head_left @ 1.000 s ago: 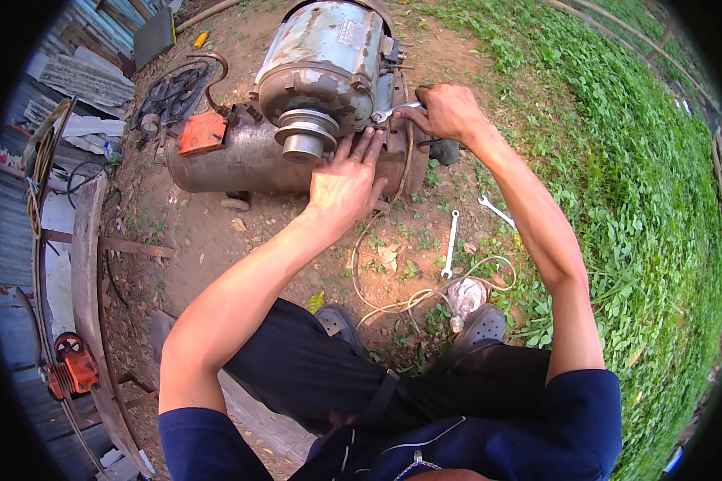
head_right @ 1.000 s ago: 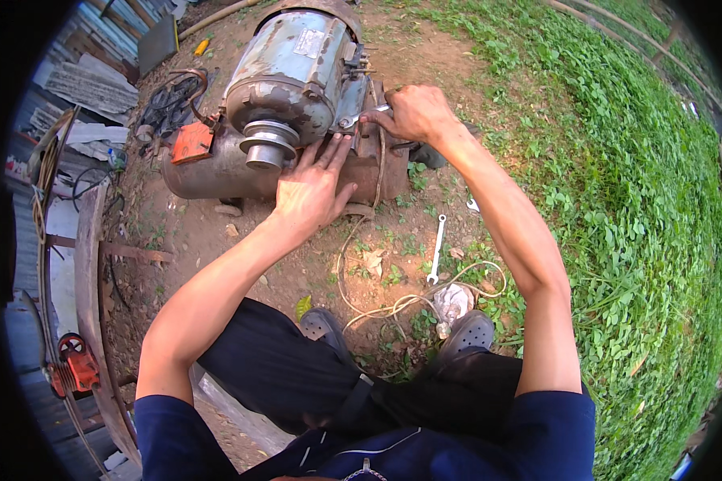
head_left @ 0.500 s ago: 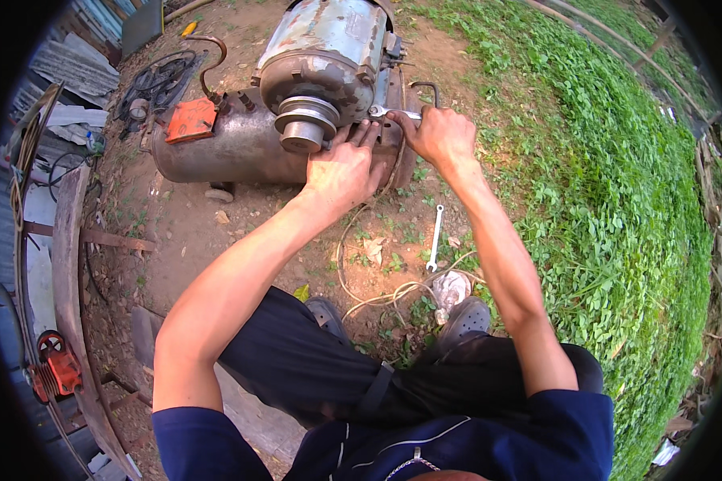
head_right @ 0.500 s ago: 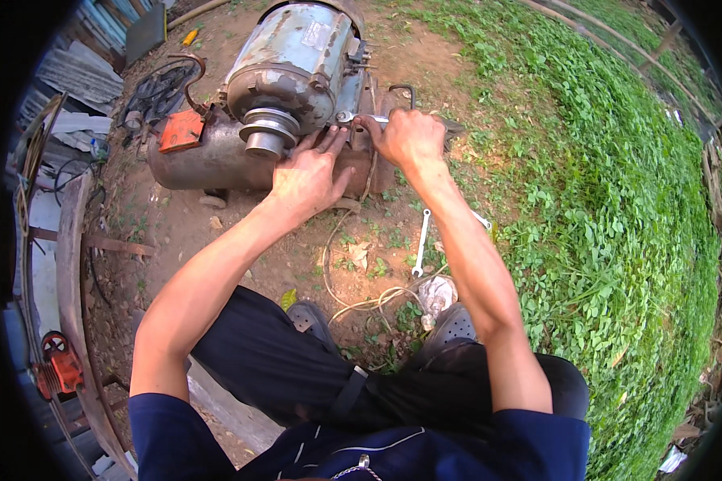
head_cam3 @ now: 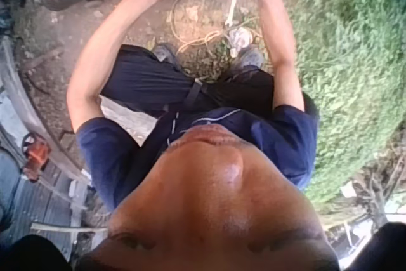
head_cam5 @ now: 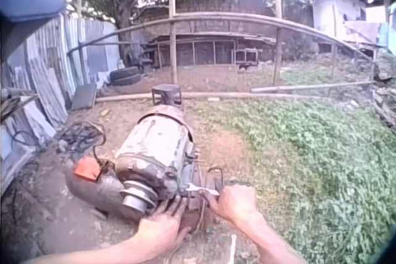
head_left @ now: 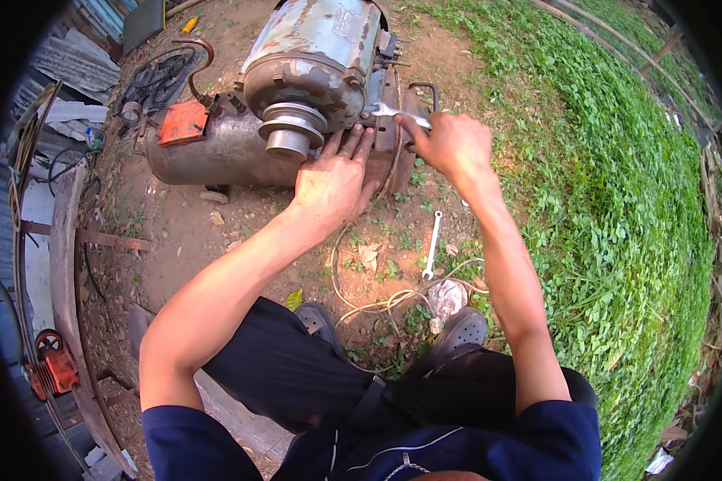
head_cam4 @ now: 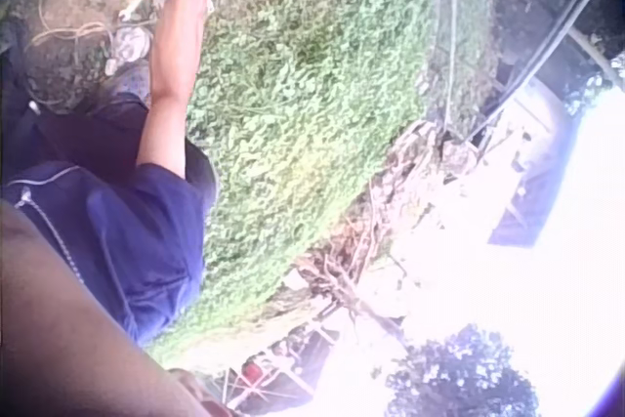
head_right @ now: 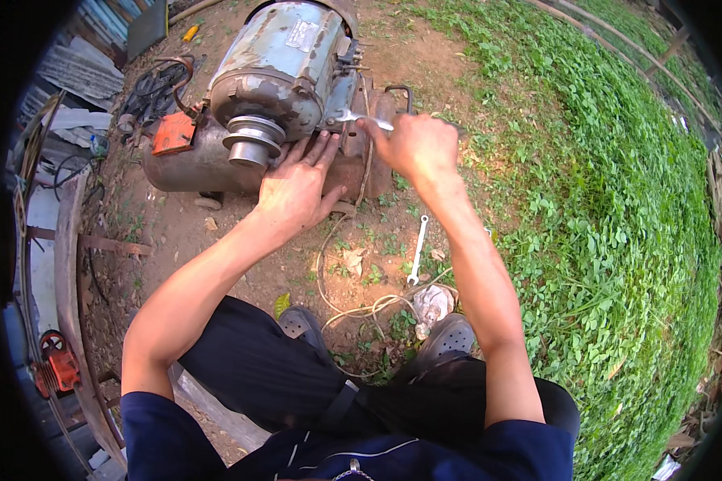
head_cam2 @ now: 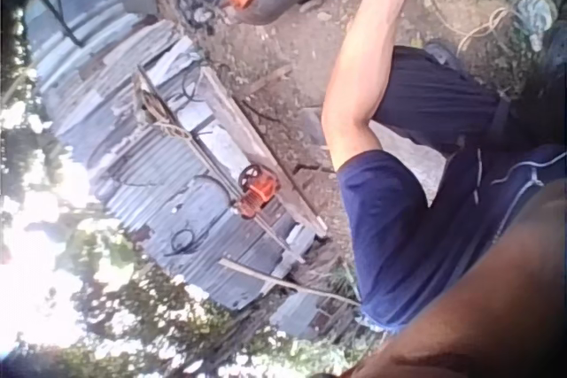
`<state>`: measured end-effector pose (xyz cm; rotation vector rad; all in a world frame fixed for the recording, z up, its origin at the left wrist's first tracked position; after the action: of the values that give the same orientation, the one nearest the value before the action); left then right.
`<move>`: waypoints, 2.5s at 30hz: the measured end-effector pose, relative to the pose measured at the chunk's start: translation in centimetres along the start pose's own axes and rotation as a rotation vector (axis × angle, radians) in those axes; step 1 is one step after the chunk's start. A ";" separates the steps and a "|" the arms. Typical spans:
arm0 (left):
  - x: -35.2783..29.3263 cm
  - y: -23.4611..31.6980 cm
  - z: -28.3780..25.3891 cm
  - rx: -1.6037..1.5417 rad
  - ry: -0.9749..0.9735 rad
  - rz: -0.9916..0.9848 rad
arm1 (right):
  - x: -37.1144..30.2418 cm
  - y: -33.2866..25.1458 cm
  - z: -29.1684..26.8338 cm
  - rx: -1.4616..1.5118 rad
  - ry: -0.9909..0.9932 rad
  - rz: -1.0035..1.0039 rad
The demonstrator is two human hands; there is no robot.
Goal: The person uses a wrench to tighten or loosen bolts on a compressor motor assembly mounted on a large horizontal tank.
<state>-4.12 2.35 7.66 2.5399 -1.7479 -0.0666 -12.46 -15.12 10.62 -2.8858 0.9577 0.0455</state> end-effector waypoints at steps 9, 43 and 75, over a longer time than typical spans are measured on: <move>1.2 1.4 0.2 0.129 0.023 -0.008 | 4.5 4.0 -2.0 -0.009 0.032 -0.325; 2.4 -1.2 2.0 0.298 0.179 0.122 | 9.0 0.9 1.0 -0.139 0.097 -0.578; 2.6 -1.1 2.4 0.205 0.292 0.110 | 2.8 3.4 -3.0 -0.059 0.116 -0.195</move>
<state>-2.36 0.28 5.23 2.4209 -1.8518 0.4862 -12.21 -19.80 13.17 -3.0508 0.6968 -0.1111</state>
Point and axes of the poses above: each hand's wrist, its own x-axis towards the middle knuckle, its own z-axis out of the palm, y = z × x, the point moved 2 cm from there along x, towards the middle knuckle, and after that the axes turned 11 degrees about -y, right-handed, at the moved point
